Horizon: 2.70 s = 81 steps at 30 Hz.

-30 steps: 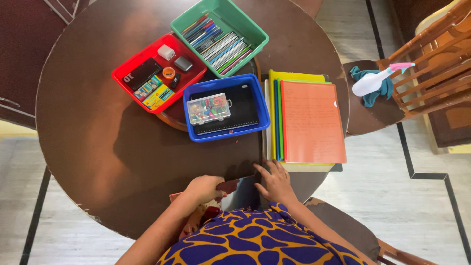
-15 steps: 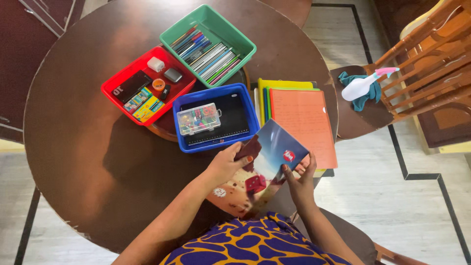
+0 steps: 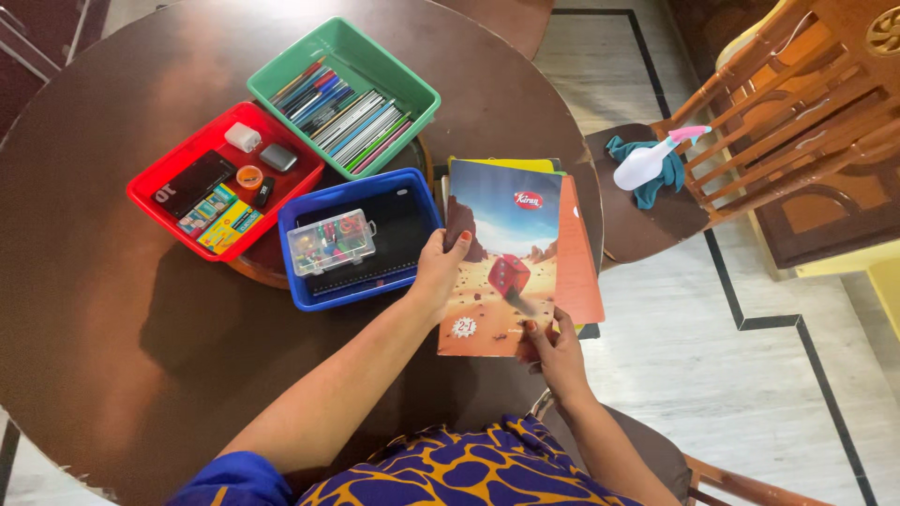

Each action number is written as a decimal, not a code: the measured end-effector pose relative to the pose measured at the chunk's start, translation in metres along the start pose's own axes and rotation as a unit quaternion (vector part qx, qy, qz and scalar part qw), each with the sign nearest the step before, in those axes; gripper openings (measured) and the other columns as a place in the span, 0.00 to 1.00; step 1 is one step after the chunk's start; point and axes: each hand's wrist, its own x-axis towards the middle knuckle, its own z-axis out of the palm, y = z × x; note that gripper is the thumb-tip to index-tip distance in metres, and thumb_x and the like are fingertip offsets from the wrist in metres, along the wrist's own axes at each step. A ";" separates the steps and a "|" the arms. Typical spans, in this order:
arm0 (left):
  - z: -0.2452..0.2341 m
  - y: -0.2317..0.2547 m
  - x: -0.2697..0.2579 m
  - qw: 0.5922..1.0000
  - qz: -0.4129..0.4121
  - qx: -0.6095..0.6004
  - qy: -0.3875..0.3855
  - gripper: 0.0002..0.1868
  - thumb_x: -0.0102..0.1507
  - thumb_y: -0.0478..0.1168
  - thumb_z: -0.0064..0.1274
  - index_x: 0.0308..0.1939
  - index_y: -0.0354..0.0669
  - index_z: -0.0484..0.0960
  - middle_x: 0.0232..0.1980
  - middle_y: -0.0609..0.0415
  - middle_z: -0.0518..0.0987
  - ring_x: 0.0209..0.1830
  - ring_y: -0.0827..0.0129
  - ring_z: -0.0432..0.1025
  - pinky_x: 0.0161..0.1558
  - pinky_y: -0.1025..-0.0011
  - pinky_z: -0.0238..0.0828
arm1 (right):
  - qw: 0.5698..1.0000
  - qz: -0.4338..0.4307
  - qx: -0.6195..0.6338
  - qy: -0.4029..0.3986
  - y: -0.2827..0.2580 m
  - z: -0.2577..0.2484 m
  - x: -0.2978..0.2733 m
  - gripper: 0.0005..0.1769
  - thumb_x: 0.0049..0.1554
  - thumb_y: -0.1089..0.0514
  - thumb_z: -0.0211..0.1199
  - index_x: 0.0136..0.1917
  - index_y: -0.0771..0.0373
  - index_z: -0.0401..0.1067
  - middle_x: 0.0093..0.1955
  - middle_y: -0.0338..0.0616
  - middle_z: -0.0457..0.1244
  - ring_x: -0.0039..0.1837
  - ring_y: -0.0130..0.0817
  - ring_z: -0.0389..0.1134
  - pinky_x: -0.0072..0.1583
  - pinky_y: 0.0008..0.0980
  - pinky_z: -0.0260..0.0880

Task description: The person organizes stationery items on a round table. They move colored plastic trays containing pens, clips, and small accessories, then stack notebooks and folders, and place a spiral notebook into a blue tray.

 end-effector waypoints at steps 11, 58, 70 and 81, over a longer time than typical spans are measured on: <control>0.012 -0.014 -0.025 0.948 -0.131 0.255 -0.135 0.46 0.60 0.41 0.59 0.76 0.48 0.49 0.67 0.52 0.73 0.65 0.67 0.69 0.63 0.65 0.65 | 0.996 -0.056 0.029 0.068 0.012 -0.050 0.039 0.25 0.62 0.52 0.59 0.70 0.57 0.60 0.51 0.40 0.67 0.36 0.19 0.64 0.31 0.22 0.62; -0.054 -0.075 -0.015 0.932 -0.277 0.230 0.031 0.60 0.54 0.56 0.69 0.82 0.52 0.48 0.74 0.39 0.64 0.74 0.49 0.62 0.69 0.55 0.64 | 0.969 0.131 -0.201 -0.068 0.062 -0.122 0.168 0.47 0.46 0.42 0.72 0.71 0.64 0.57 0.58 0.51 0.69 0.56 0.39 0.75 0.57 0.41 0.77; -0.087 -0.134 -0.017 0.923 -0.215 0.316 -0.028 0.64 0.55 0.57 0.73 0.77 0.27 0.46 0.68 0.33 0.74 0.66 0.54 0.75 0.63 0.67 0.71 | 0.995 0.094 0.038 0.009 0.147 -0.108 0.068 0.38 0.47 0.49 0.74 0.66 0.66 0.68 0.55 0.48 0.71 0.54 0.33 0.72 0.57 0.33 0.71; -0.072 -0.085 -0.043 0.906 -0.117 0.403 0.054 0.47 0.51 0.54 0.70 0.68 0.38 0.68 0.58 0.43 0.82 0.58 0.59 0.79 0.60 0.66 0.72 | 0.986 0.103 0.072 0.113 0.116 -0.061 0.051 0.29 0.47 0.52 0.76 0.57 0.68 0.71 0.50 0.49 0.70 0.49 0.33 0.72 0.53 0.32 0.73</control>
